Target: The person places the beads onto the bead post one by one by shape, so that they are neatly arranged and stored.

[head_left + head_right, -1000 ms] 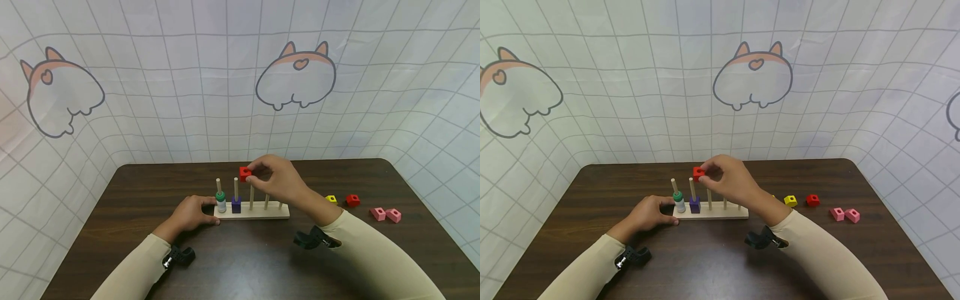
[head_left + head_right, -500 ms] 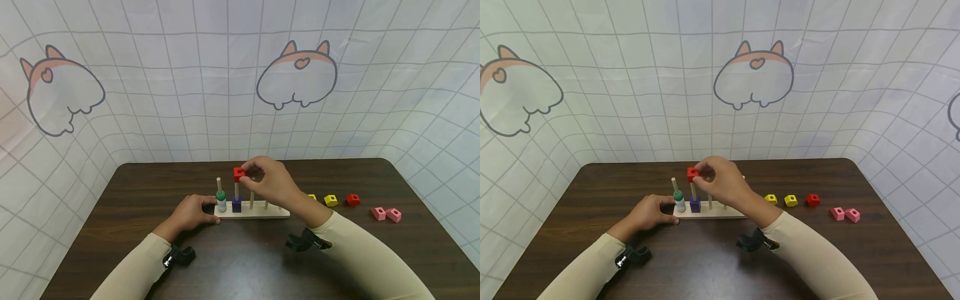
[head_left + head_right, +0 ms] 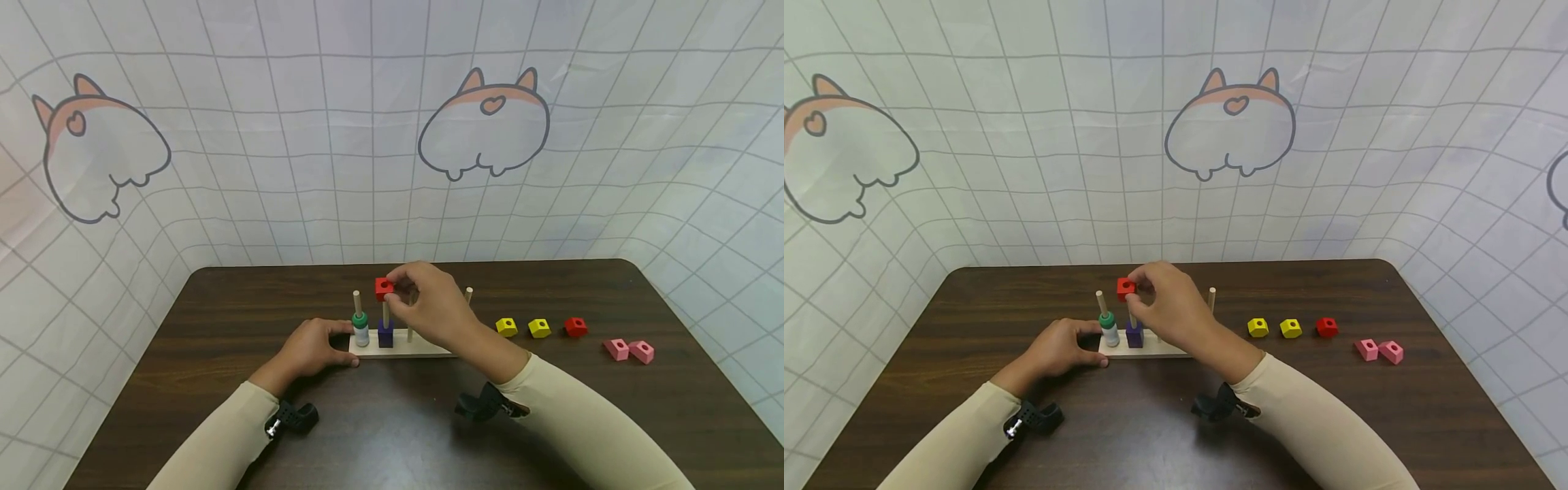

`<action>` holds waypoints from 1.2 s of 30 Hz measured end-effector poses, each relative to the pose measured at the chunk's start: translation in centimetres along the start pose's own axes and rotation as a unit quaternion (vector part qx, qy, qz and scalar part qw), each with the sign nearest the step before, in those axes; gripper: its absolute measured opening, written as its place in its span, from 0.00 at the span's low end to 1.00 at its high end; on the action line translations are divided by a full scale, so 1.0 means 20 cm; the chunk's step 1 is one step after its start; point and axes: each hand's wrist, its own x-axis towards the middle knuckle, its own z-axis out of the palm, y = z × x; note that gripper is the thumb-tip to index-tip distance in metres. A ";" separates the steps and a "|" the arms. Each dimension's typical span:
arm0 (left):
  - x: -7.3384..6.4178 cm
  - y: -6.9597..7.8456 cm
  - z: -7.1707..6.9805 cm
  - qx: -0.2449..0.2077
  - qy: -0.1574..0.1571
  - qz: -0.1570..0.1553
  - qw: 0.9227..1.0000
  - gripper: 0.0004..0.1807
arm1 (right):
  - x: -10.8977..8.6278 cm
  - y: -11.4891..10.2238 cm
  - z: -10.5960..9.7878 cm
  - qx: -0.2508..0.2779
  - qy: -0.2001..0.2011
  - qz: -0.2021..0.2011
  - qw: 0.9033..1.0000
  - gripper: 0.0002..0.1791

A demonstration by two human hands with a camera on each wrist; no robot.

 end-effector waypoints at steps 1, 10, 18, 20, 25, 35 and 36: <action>0.00 0.00 0.00 -0.002 0.000 -0.002 1.000 0.34 | 0.00 0.00 0.01 -0.001 0.003 0.004 1.000 0.12; 0.00 0.00 0.00 0.002 0.001 0.001 1.000 0.35 | -0.05 0.03 0.08 0.016 0.027 0.043 0.999 0.14; 0.00 0.00 0.00 0.000 -0.001 -0.001 1.000 0.34 | -0.09 0.06 0.16 0.026 0.048 0.054 0.997 0.15; 0.00 0.00 0.00 0.000 0.002 0.005 1.000 0.34 | -0.09 0.07 0.17 0.033 0.045 0.058 0.997 0.17; 0.00 -0.01 0.01 0.001 0.010 0.018 1.000 0.34 | -0.11 0.09 0.20 0.065 0.042 0.065 0.995 0.28; 0.00 -0.01 0.00 0.002 0.009 0.016 1.000 0.35 | -0.15 0.14 0.26 0.098 0.038 0.103 0.989 0.31; 0.00 -0.01 0.01 0.003 0.009 0.016 1.000 0.35 | -0.15 0.14 0.27 0.099 0.037 0.107 0.989 0.29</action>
